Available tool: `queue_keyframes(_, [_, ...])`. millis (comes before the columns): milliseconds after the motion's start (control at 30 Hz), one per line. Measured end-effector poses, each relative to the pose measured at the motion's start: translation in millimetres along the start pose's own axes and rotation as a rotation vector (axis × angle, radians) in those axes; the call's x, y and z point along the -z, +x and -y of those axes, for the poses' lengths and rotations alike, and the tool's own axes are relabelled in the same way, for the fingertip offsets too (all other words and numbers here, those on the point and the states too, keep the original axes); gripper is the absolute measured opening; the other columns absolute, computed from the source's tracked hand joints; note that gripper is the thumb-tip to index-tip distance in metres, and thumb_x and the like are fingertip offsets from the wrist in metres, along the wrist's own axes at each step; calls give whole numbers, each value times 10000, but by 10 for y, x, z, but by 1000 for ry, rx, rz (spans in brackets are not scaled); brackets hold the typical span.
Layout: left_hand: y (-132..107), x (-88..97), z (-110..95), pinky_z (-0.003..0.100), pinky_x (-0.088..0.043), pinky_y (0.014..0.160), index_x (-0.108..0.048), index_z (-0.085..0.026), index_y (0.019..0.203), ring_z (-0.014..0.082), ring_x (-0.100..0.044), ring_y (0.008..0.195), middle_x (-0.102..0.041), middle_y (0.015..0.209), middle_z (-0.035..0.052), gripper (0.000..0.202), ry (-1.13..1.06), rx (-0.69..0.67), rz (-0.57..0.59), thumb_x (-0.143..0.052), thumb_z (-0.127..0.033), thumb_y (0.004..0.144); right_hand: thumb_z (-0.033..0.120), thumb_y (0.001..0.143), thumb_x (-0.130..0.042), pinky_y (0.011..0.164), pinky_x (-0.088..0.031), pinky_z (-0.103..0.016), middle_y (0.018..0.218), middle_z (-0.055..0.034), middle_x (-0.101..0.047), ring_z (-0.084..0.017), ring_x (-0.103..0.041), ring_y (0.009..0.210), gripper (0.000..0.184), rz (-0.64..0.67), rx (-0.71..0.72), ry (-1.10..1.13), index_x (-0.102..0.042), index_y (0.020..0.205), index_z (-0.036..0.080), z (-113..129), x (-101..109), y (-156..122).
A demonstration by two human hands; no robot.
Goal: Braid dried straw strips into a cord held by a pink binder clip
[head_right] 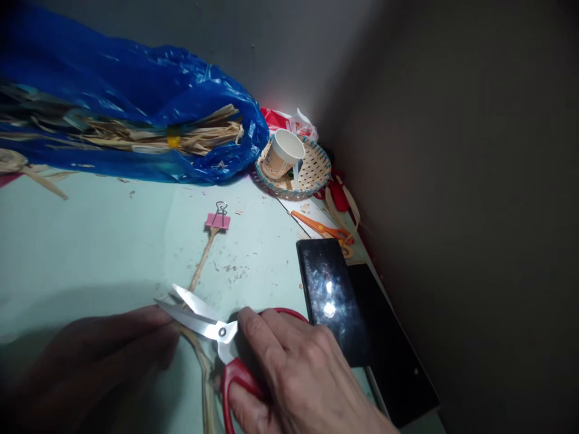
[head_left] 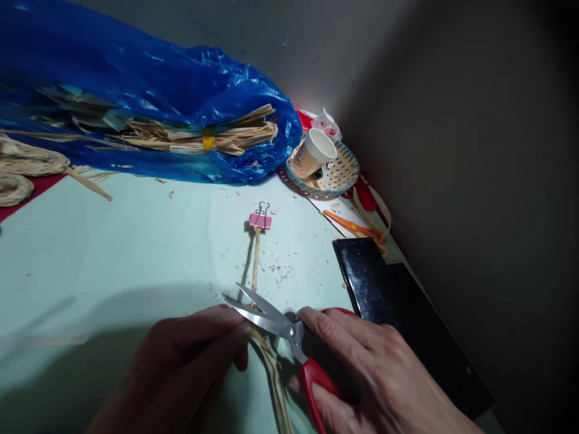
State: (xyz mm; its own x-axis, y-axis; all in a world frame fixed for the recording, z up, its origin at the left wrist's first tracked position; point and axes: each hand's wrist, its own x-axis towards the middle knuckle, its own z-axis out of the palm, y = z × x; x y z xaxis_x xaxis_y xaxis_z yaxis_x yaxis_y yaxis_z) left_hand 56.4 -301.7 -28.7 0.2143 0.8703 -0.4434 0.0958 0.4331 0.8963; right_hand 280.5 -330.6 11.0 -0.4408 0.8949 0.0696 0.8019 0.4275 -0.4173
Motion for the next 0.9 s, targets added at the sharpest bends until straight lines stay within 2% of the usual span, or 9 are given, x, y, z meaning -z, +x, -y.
queue_keyframes(100, [-2, 7, 11, 268, -540, 666, -682, -256, 550, 213, -625, 709, -699, 629, -10, 300, -13, -28, 63, -737, -459, 764, 248, 938, -572, 596, -582, -267, 810, 1, -688, -165, -675, 680, 135, 36, 6, 1, -597, 1066, 212, -12, 2, -12])
queue_keyframes(200, [-5, 3, 25, 276, -530, 660, -699, -257, 580, 211, -604, 701, -683, 636, -8, 293, 21, -8, 28, -729, -476, 773, 243, 967, -543, 616, -581, -254, 800, 5, -680, -153, -672, 678, 47, 88, -1, 33, -578, 984, 216, -20, 18, -13])
queue_keyframes(400, [19, 25, 48, 274, -549, 625, -659, -262, 554, 204, -603, 644, -680, 595, -25, 295, 30, -97, 19, -740, -450, 767, 257, 1007, -476, 598, -573, -244, 786, -2, -694, -150, -680, 644, 119, 72, -9, 4, -583, 969, 220, -7, 36, -32])
queue_keyframes(533, [7, 15, 0, 310, -561, 847, -737, -273, 558, 275, -701, 946, -834, 917, 0, 272, 130, -40, -17, -719, -458, 756, 254, 994, -483, 598, -573, -228, 887, -52, -744, -157, -720, 675, 188, -151, 17, -71, -586, 1136, 186, -89, 41, -59])
queue_keyframes(633, [-25, -20, -43, 312, -467, 1026, -823, -323, 668, 293, -631, 1205, -813, 1140, -43, 167, 126, 26, -84, -723, -441, 728, 258, 941, -579, 604, -566, -218, 932, -83, -761, -167, -735, 693, 253, -353, -55, -121, -584, 1173, 157, -193, 41, -66])
queue_keyframes(700, [-35, -35, -63, 313, -472, 993, -851, -356, 797, 280, -659, 1128, -830, 1054, -51, 177, 107, 39, -101, -731, -440, 699, 286, 927, -602, 579, -551, -229, 884, -72, -755, -164, -712, 636, 259, -367, -159, -131, -607, 1148, 150, -246, 50, -53])
queue_keyframes(767, [-31, -41, -77, 325, -504, 861, -854, -365, 879, 251, -686, 882, -807, 785, -39, 256, 122, 35, -119, -707, -459, 692, 348, 940, -572, 549, -528, -255, 871, -77, -742, -168, -676, 594, 335, -336, -263, -136, -611, 1192, 130, -276, 78, -22])
queue_keyframes(833, [-19, -44, -86, 316, -488, 680, -856, -345, 908, 207, -608, 652, -690, 576, -38, 309, 151, 44, -133, -676, -480, 696, 408, 956, -533, 564, -514, -284, 927, -107, -729, -183, -656, 615, 450, -327, -323, -141, -576, 1284, 102, -285, 133, 31])
queue_keyframes(900, [-6, -49, -86, 285, -417, 532, -855, -306, 934, 151, -482, 507, -623, 537, -42, 356, 134, 68, -115, -674, -496, 695, 427, 962, -511, 608, -503, -306, 969, -127, -711, -199, -645, 657, 513, -308, -332, -134, -533, 1340, 82, -278, 206, 118])
